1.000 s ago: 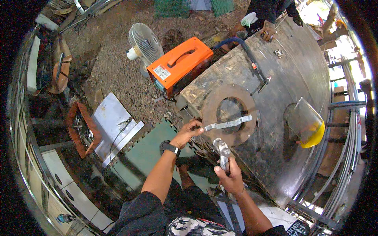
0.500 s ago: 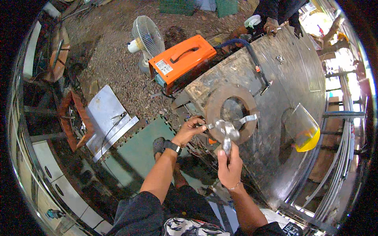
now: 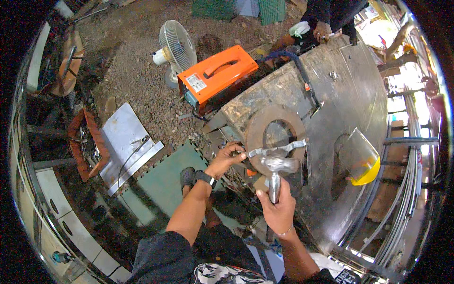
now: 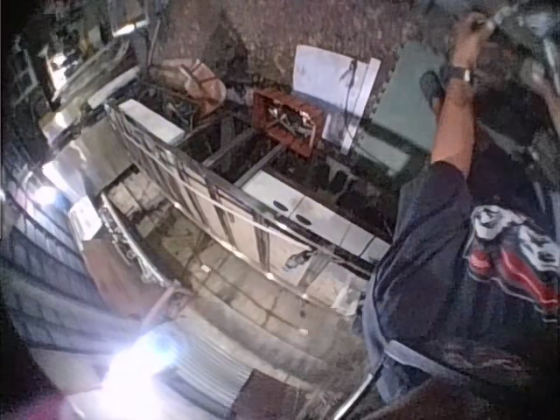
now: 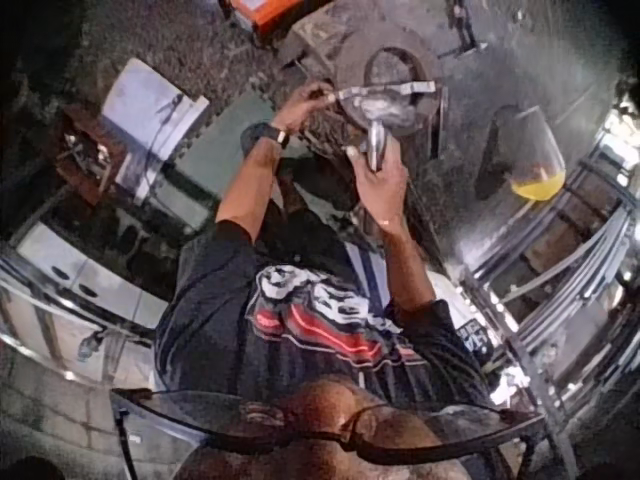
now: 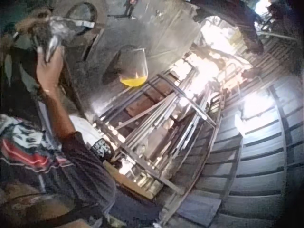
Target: The person uses pliers to bend a thin metal rod into a zigzag shape. The person repeatedly bends the rod at intervals, creating a series of angled segments. The person then walks to another area and interacts with other workers.
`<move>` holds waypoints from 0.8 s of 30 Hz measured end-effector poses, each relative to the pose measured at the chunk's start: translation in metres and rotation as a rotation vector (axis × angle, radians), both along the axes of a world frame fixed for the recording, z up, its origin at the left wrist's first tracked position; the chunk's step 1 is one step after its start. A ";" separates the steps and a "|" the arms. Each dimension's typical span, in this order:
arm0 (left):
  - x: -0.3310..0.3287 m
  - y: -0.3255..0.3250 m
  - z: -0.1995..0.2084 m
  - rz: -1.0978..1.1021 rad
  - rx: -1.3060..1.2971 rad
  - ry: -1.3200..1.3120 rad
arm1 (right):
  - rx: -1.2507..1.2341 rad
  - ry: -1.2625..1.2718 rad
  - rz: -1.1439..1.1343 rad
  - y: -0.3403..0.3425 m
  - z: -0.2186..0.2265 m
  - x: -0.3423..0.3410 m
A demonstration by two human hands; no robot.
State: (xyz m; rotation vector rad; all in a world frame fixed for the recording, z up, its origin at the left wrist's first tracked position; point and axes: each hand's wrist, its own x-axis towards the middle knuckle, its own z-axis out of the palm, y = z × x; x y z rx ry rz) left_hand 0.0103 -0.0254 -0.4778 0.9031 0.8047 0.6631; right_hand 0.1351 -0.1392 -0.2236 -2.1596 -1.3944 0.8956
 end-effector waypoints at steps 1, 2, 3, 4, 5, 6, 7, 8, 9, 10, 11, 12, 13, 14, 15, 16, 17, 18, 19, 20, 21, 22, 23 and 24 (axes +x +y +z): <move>-0.001 -0.002 0.007 -0.023 -0.048 -0.064 | 0.089 -0.023 0.015 -0.009 -0.006 0.002; -0.001 0.000 0.010 -0.015 -0.028 -0.068 | 0.178 -0.045 0.030 -0.013 -0.013 0.004; -0.002 -0.001 0.010 -0.010 -0.013 -0.070 | 0.197 -0.011 0.072 -0.016 -0.019 0.008; -0.001 0.000 0.010 -0.006 0.006 -0.074 | 0.215 -0.030 0.103 -0.016 -0.029 0.011; 0.000 0.000 0.009 -0.004 0.013 -0.072 | 0.233 -0.049 0.135 -0.016 -0.042 0.013; 0.000 0.002 0.009 0.000 0.021 -0.069 | 0.252 -0.067 0.169 -0.014 -0.048 0.011; -0.001 0.003 0.009 0.004 0.029 -0.066 | 0.255 -0.004 0.177 -0.007 -0.048 0.006; 0.000 0.003 0.009 -0.003 0.038 -0.065 | 0.271 -0.025 0.185 -0.006 -0.054 0.005; -0.001 0.005 0.012 -0.006 0.047 -0.062 | 0.287 -0.045 0.195 -0.005 -0.067 0.007; -0.001 0.002 0.013 -0.013 0.053 -0.061 | 0.301 -0.065 0.203 -0.006 -0.077 0.007; 0.000 0.000 0.013 0.005 0.052 -0.082 | 0.381 -0.110 0.209 -0.003 -0.084 0.006; 0.000 -0.001 0.012 0.030 0.051 -0.102 | 0.355 -0.093 0.188 0.000 -0.084 0.003; 0.001 -0.002 0.010 0.054 0.049 -0.121 | 0.328 -0.077 0.167 0.002 -0.081 0.000; 0.000 -0.003 0.009 0.050 0.058 -0.105 | 0.302 -0.061 0.146 0.003 -0.077 -0.002; 0.000 -0.002 0.010 0.040 0.069 -0.091 | 0.285 -0.050 0.133 0.004 -0.071 -0.004; -0.001 -0.001 0.012 0.031 0.079 -0.077 | 0.269 -0.039 0.120 0.005 -0.064 -0.005; -0.001 0.000 0.013 0.032 0.094 -0.063 | 0.253 -0.028 0.108 0.006 -0.061 -0.006; -0.001 -0.001 0.015 0.031 0.108 -0.047 | 0.319 -0.047 0.111 0.000 -0.062 -0.006; -0.001 -0.002 0.017 0.029 0.123 -0.030 | 0.385 -0.067 0.114 -0.009 -0.064 -0.005; 0.000 -0.002 0.018 0.034 0.105 -0.035 | 0.451 -0.086 0.116 -0.015 -0.066 -0.005; 0.001 -0.002 0.018 0.038 0.087 -0.038 | 0.491 -0.101 0.129 -0.016 -0.068 -0.003; 0.001 -0.002 0.018 0.043 0.070 -0.043 | 0.403 -0.117 0.138 -0.014 -0.071 -0.002; 0.000 -0.004 0.018 0.049 0.079 -0.025 | 0.315 -0.132 0.146 -0.010 -0.075 -0.002; -0.001 -0.003 0.016 0.059 0.093 -0.010 | 0.232 -0.151 0.157 -0.005 -0.079 0.000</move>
